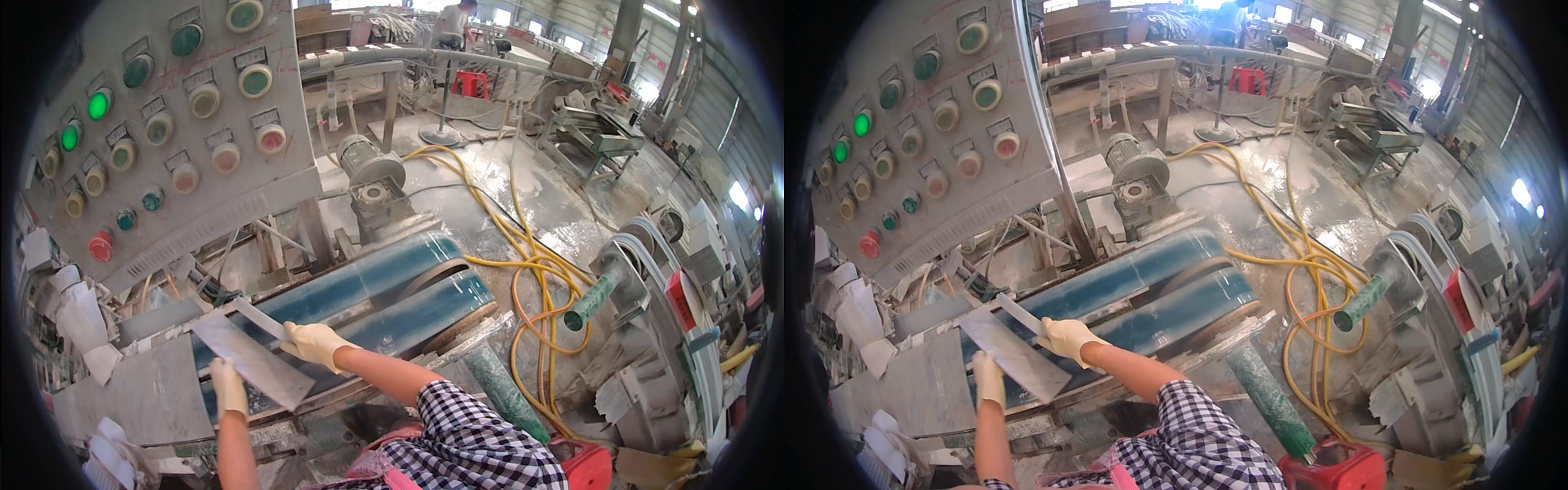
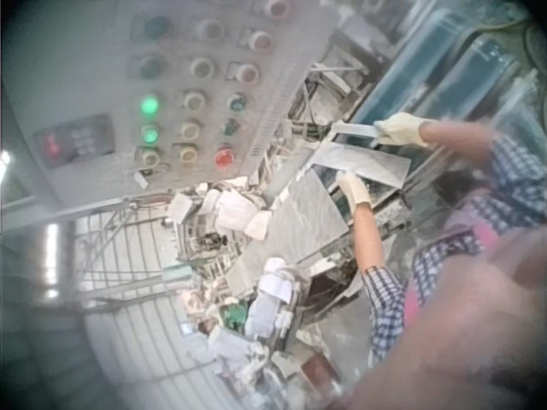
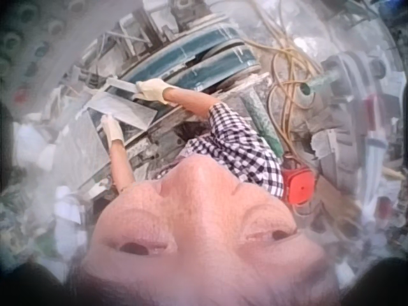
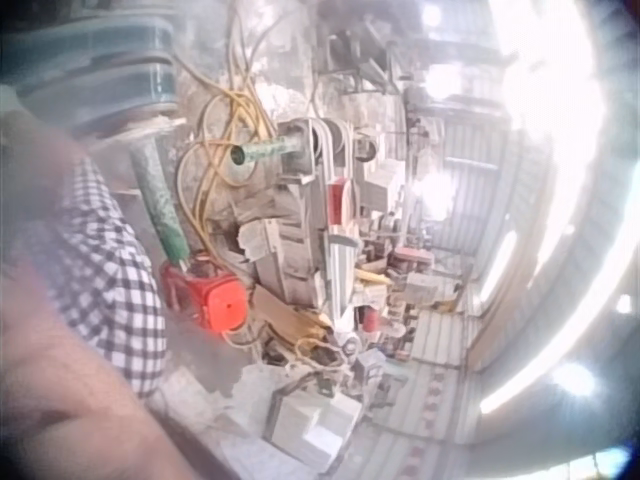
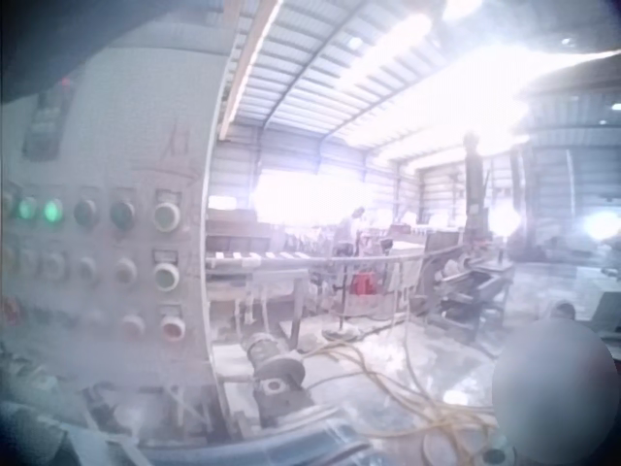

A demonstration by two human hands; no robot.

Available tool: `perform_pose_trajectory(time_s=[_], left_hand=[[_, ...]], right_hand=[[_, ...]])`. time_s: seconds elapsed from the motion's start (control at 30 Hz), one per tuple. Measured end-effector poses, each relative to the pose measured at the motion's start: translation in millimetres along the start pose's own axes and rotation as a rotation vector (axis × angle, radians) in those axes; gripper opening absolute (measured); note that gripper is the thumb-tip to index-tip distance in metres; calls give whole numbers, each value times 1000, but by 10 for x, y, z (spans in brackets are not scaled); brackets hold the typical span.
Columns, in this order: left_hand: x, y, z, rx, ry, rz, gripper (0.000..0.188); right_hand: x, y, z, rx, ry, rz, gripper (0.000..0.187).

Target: The person repeatedly places rectangular stone slabs onto a conveyor belt, rubs the surface with a small tool, and stacks the finished pieces on a nearby table. The person also handles thin strips of material and places them on the stacked slabs.

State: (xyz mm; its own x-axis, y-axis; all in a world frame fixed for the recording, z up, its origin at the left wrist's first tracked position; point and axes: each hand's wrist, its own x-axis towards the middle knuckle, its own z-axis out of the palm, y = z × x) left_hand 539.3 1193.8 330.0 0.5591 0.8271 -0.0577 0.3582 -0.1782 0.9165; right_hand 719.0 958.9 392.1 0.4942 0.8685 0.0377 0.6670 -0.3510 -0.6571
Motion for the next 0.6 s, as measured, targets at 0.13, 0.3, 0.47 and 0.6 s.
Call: perform_pose_trajectory(time_s=[0.13, 0.3, 0.47, 0.6], left_hand=[[-441, 468, 637, -411, -67, -107, 11], [-492, 699, 692, -673, -317, -221, 33], [130, -8, 147, 164, -137, 122, 35], [420, -428, -506, 838, 178, 105, 39]], right_hand=[[-8, -43, -49, 23, -25, 55, 46], [-22, -34, -107, -52, -22, -40, 52], [31, -88, -7, -87, -37, 78, 47], [64, -136, 85, -97, 40, 112, 46]])
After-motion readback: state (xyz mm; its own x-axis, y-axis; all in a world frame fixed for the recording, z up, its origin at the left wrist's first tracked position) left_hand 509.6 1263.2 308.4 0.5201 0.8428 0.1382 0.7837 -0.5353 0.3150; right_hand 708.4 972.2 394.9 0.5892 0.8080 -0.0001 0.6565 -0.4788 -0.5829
